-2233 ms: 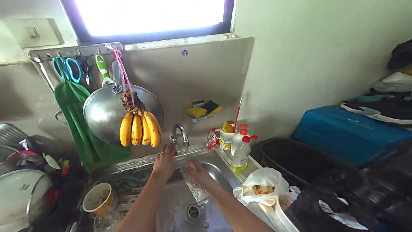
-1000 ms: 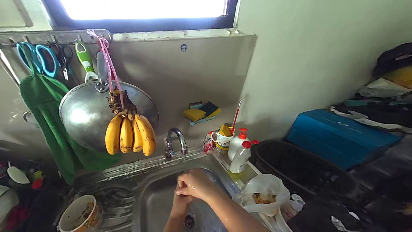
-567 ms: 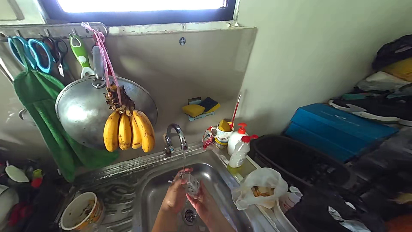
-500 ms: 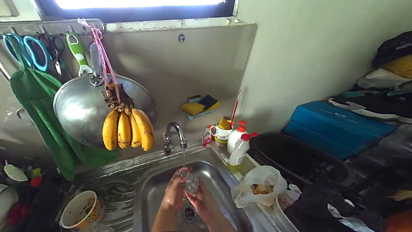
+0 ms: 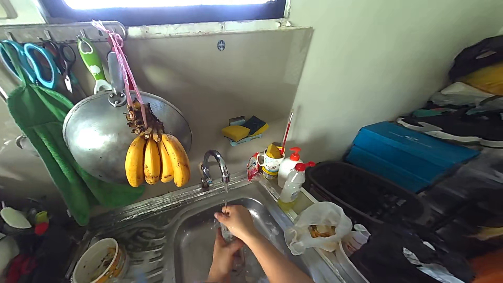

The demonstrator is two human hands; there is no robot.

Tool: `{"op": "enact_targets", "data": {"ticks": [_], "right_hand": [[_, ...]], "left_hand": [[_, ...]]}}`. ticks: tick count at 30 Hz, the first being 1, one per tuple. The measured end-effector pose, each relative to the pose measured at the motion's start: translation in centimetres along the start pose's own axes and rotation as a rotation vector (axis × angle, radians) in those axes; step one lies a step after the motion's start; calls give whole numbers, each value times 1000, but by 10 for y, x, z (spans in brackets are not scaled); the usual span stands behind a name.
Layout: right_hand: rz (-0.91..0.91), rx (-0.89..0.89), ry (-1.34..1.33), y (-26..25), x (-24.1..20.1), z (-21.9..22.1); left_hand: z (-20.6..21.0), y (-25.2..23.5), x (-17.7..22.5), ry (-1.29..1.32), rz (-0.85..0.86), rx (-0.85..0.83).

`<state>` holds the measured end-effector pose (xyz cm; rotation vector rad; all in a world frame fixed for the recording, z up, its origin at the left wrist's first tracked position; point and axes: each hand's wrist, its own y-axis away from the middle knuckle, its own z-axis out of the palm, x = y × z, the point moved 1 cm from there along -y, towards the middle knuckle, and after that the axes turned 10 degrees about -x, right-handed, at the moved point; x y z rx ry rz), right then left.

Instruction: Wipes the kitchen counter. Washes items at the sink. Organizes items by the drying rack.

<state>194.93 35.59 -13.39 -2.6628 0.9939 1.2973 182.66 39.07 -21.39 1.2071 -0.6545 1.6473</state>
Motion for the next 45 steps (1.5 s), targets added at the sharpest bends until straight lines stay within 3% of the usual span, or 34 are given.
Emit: {"op": "enact_targets", "data": {"ticks": [2, 3, 4, 5, 7, 9, 11, 13, 15, 18, 20, 23, 27, 29, 32, 34, 36, 39, 43, 45], "right_hand": [[-168, 82, -615, -6, 19, 10], [-228, 75, -826, -7, 23, 17], [-251, 73, -869, -8, 26, 20], [-250, 81, -758, -8, 27, 19], [-227, 45, -326, -4, 26, 10], [-159, -73, -53, 2, 20, -1], [-143, -174, 55, 7, 9, -13], [-179, -121, 164, 19, -1, -21], [-238, -1, 187, 21, 9, -14], [-273, -81, 332, 24, 26, 8], [-327, 28, 312, 19, 27, 10], [-257, -112, 342, 14, 41, 24], [-242, 30, 191, 9, 43, 23], [-204, 70, -19, 14, 60, 40], [-28, 209, -925, 24, 72, 64], [117, 225, -1455, 34, 66, 85], [178, 225, -1763, 38, 60, 101], [244, 271, -1888, 32, 55, 99], [263, 306, -1899, 24, 52, 96], [252, 298, -1770, 20, 59, 97]], "left_hand": [[-7, 4, -9, 650, -21, -387], [-8, 3, -13, 795, -35, -532], [-8, 2, -14, 788, -24, -522], [-7, 4, -12, 653, 12, -365], [-8, -5, -1, 14, 67, 5], [-6, -13, 1, -502, 33, 249], [-4, -11, 2, -718, 32, 319], [-12, -5, 2, -859, 56, 255], [-22, 2, 4, -916, 59, 210], [-35, 17, 5, -949, 41, 229], [-43, 18, 11, -908, 65, 242], [-51, 34, 0, -818, 41, 223], [-59, 27, -5, -515, 84, 269], [-57, 29, -3, -302, -51, 325], [-45, 10, 12, -1, -191, 396], [-30, -4, 23, 110, -190, 317], [-17, -17, 29, 127, -97, 125], [-12, -30, 38, 102, -59, -61], [-15, -40, 44, 36, -25, -7], [-16, -40, 51, -38, 21, 4]]}}
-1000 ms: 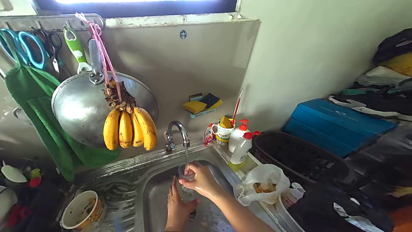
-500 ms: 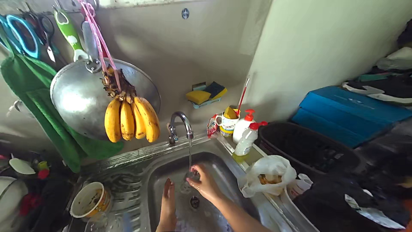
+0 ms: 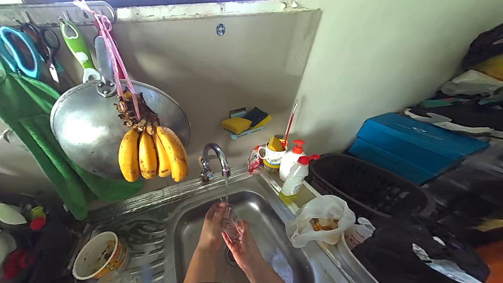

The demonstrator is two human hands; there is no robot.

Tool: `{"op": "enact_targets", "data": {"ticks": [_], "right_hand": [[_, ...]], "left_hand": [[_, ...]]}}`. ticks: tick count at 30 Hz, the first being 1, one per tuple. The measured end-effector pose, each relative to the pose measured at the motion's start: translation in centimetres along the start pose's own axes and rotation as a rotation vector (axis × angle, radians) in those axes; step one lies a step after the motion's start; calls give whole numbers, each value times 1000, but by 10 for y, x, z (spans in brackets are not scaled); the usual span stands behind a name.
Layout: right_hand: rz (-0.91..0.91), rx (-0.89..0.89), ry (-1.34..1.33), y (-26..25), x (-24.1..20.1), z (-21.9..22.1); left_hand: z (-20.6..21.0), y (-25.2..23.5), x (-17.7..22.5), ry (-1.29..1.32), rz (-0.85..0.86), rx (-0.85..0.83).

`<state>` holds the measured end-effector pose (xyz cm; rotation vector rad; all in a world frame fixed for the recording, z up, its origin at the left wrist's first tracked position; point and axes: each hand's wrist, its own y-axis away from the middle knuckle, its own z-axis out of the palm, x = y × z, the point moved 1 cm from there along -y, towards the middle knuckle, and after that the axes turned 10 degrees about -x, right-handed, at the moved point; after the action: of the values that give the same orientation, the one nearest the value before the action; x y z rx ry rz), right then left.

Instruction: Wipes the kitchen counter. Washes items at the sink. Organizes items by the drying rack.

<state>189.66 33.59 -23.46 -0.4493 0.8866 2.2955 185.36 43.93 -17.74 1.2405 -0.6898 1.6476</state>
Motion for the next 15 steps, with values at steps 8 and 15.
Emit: {"op": "enact_targets", "data": {"ticks": [8, 15], "right_hand": [[-245, -90, 1529, -17, -69, 43], [-183, -426, 649, -17, -58, 45]], "left_hand": [[0, 42, -40, -684, -289, 6], [4, 58, -78, 731, -100, -524]]}}
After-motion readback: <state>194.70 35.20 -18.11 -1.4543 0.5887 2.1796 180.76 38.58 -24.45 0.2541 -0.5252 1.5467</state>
